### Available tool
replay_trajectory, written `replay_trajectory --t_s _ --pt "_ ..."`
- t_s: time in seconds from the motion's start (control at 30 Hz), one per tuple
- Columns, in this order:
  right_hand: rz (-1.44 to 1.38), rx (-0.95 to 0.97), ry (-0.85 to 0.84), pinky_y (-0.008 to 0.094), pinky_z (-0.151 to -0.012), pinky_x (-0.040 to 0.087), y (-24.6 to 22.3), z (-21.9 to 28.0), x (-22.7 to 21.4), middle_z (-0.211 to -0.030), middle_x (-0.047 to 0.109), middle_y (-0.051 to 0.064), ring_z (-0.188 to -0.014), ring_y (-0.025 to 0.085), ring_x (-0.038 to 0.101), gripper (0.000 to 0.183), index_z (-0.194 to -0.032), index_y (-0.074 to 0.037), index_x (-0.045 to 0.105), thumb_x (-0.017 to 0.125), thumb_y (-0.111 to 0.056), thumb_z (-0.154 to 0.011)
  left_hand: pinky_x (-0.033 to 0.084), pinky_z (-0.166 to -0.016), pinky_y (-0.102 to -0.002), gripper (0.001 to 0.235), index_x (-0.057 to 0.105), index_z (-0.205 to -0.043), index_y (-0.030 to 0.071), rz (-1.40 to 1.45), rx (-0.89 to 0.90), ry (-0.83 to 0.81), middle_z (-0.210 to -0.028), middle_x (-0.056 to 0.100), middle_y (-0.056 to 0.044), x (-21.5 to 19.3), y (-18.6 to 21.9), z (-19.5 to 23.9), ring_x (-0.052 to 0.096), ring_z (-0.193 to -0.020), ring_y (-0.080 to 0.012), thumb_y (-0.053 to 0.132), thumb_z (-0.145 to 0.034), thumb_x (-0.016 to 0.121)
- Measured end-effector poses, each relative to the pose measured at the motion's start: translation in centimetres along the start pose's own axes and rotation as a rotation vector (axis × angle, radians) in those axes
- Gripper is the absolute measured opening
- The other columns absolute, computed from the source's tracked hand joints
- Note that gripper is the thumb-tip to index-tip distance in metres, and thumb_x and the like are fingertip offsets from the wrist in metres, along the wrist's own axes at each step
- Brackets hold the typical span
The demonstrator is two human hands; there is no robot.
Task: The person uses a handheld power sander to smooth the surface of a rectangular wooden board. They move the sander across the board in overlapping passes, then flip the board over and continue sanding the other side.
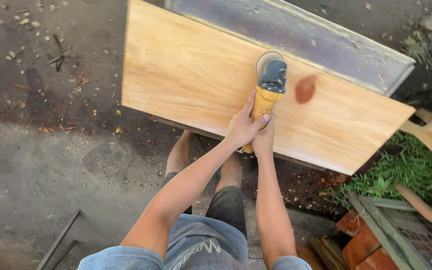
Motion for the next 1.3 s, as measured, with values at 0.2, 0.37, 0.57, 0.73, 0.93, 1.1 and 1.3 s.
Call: replay_trajectory --t_s 0.2,0.37,0.57,0.73,0.93,1.1,1.3 --pt "0.108 0.0 -0.168 0.038 -0.094 0.053 -4.7 0.2 11.1 -0.121 0.069 0.015 -0.111 0.025 0.068 0.055 -0.139 -0.004 0.048 0.072 -0.02 -0.092 0.055 -0.087 -0.029 0.094 0.017 -0.164 0.009 0.292 0.02 0.141 -0.111 0.074 -0.014 -11.2 -3.8 0.3 0.072 -0.095 -0.0184 0.038 -0.091 0.07" --pt "0.235 -0.058 -0.154 0.041 -0.095 0.052 -8.3 1.1 18.1 -0.125 0.068 0.017 -0.115 0.029 0.068 0.054 -0.137 -0.004 0.052 0.074 -0.026 -0.093 0.05 -0.102 -0.033 0.092 0.017 -0.165 0.008 0.286 0.177 0.213 -0.138 0.065 -0.019 -18.0 -5.4 0.2 0.066 -0.123 -0.0235 0.035 -0.096 0.072" --pt "0.354 -0.059 -0.253 0.04 -0.095 0.053 -11.2 -0.7 22.0 -0.122 0.072 0.016 -0.112 0.028 0.071 0.054 -0.135 -0.005 0.052 0.074 -0.032 -0.093 0.052 -0.1 -0.031 0.096 0.016 -0.165 0.012 0.447 -0.041 0.242 -0.128 0.07 -0.019 -22.2 -5.1 -0.4 0.069 -0.115 -0.0236 0.039 -0.089 0.069" --pt "0.427 -0.043 -0.336 0.04 -0.09 0.056 -12.2 0.1 24.0 -0.113 0.075 0.017 -0.106 0.029 0.075 0.057 -0.136 -0.006 0.052 0.072 -0.035 -0.092 0.048 -0.104 -0.031 0.095 0.014 -0.164 0.005 0.483 0.05 0.368 -0.141 0.063 -0.018 -23.4 -6.4 0.7 0.064 -0.122 -0.0201 0.037 -0.095 0.071" --pt "0.357 -0.152 -0.271 0.042 -0.093 0.054 -9.6 1.0 23.3 -0.12 0.07 0.02 -0.111 0.031 0.07 0.066 -0.142 -0.003 0.045 0.076 -0.032 -0.092 0.051 -0.106 -0.03 0.087 0.017 -0.163 0.002 0.602 0.193 0.312 -0.142 0.064 -0.017 -22.6 -7.7 0.8 0.065 -0.126 -0.0181 0.029 -0.099 0.07" --pt "0.217 0.044 -0.101 0.039 -0.093 0.056 -7.3 2.5 18.0 -0.12 0.072 0.016 -0.109 0.027 0.071 0.052 -0.136 -0.002 0.052 0.071 -0.031 -0.097 0.054 -0.087 -0.032 0.094 0.017 -0.166 0.012 0.224 -0.073 0.052 -0.102 0.072 -0.016 -18.8 -4.2 1.7 0.069 -0.093 -0.0215 0.032 -0.093 0.071" --pt "0.172 -0.074 -0.104 0.038 -0.092 0.055 -7.8 1.8 18.8 -0.12 0.073 0.019 -0.109 0.026 0.07 0.053 -0.136 -0.001 0.053 0.07 -0.028 -0.095 0.054 -0.076 -0.032 0.094 0.018 -0.166 0.01 0.267 -0.061 0.11 -0.09 0.071 -0.013 -19.1 -3.9 0.9 0.064 -0.082 -0.0176 0.03 -0.092 0.073"
Point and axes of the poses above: each hand's wrist, its own z-axis away from the middle knuckle, its own x-axis out of the palm, y = z × x, the point moved 2 cm from there along -z, towards the middle knuckle
